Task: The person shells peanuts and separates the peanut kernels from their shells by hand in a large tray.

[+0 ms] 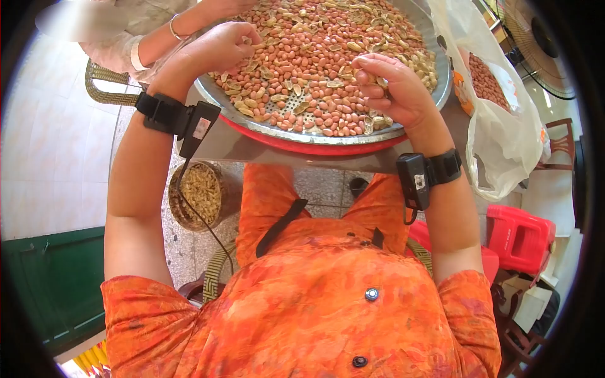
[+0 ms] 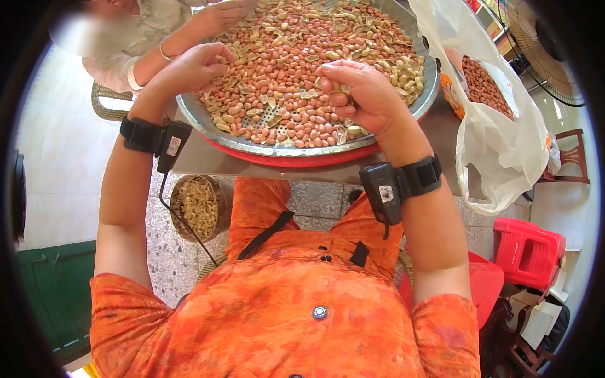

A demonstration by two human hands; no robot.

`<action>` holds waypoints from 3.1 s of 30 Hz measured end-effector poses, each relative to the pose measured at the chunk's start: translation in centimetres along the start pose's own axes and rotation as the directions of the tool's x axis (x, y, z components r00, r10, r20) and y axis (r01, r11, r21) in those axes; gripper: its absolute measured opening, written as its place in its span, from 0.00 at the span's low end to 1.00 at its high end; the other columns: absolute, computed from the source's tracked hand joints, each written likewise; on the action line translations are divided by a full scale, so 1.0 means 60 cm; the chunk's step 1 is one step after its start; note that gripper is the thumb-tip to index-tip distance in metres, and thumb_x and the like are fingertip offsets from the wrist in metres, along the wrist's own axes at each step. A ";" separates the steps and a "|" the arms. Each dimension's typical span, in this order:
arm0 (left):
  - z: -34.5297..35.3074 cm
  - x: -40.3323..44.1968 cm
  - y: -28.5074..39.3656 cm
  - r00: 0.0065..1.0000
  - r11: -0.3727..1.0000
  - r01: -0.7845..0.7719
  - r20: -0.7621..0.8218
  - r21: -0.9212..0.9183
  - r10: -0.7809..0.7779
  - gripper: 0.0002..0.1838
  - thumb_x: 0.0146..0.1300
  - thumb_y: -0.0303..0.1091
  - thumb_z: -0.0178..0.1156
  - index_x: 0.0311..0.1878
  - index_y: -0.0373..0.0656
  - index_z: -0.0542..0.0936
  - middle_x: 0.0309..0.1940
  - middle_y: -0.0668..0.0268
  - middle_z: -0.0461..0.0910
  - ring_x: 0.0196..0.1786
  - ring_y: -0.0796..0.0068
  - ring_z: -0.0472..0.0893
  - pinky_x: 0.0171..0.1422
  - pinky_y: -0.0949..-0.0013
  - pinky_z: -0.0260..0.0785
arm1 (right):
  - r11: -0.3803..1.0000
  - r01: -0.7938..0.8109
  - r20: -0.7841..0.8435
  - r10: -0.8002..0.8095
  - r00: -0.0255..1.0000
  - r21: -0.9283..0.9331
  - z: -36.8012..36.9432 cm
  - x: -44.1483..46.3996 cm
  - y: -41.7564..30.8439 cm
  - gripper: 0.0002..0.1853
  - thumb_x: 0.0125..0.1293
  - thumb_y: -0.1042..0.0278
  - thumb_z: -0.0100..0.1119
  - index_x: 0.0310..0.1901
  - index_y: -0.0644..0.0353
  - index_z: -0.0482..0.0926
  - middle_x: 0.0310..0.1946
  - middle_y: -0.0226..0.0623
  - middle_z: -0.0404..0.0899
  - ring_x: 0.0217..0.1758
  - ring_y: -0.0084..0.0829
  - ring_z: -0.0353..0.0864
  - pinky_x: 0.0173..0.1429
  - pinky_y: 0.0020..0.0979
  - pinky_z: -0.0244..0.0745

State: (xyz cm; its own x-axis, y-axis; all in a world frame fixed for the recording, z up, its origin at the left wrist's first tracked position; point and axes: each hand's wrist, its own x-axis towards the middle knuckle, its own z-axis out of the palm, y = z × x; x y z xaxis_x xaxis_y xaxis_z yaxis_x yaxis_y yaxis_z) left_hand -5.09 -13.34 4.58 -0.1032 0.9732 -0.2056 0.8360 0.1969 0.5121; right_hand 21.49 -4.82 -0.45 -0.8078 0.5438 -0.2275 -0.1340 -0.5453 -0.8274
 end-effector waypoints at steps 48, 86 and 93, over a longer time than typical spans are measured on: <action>0.052 0.118 0.059 0.905 0.863 -0.424 0.080 0.275 0.418 0.09 0.46 0.32 0.59 0.28 0.38 0.72 0.21 0.65 0.73 0.25 0.75 0.72 0.27 0.73 0.64 | 0.998 0.021 -0.108 -0.014 0.994 0.064 0.004 -0.002 -0.002 0.09 0.65 0.66 0.40 0.44 0.59 0.65 0.35 0.43 0.74 0.28 0.28 0.74 0.23 0.24 0.69; 0.023 -0.133 -0.050 0.929 0.012 -0.347 -0.346 -0.938 -0.134 0.08 0.61 0.40 0.50 0.35 0.47 0.71 0.26 0.69 0.70 0.17 0.86 0.61 0.13 0.85 0.46 | 0.237 0.059 -0.114 -0.653 0.749 -0.970 -0.056 -0.001 0.007 0.11 0.61 0.64 0.49 0.34 0.65 0.75 0.29 0.36 0.74 0.35 0.27 0.73 0.41 0.29 0.67; 0.028 -0.333 -0.298 0.671 0.564 0.050 -0.391 -0.824 -0.630 0.13 0.59 0.44 0.51 0.34 0.44 0.70 0.19 0.75 0.66 0.14 0.90 0.60 0.13 0.85 0.51 | 0.191 0.038 -0.072 -0.533 0.843 -0.981 -0.081 0.006 0.002 0.14 0.61 0.63 0.51 0.42 0.65 0.74 0.35 0.31 0.75 0.40 0.21 0.71 0.46 0.22 0.64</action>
State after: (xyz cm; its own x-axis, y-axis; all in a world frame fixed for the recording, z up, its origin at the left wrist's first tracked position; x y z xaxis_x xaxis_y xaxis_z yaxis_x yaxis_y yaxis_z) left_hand -17.04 -36.48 -1.89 -0.8066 0.5755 -0.1349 0.0226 0.2582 0.9658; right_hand 23.98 -1.58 -3.11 -0.5687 0.7948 0.2121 0.5070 0.5417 -0.6705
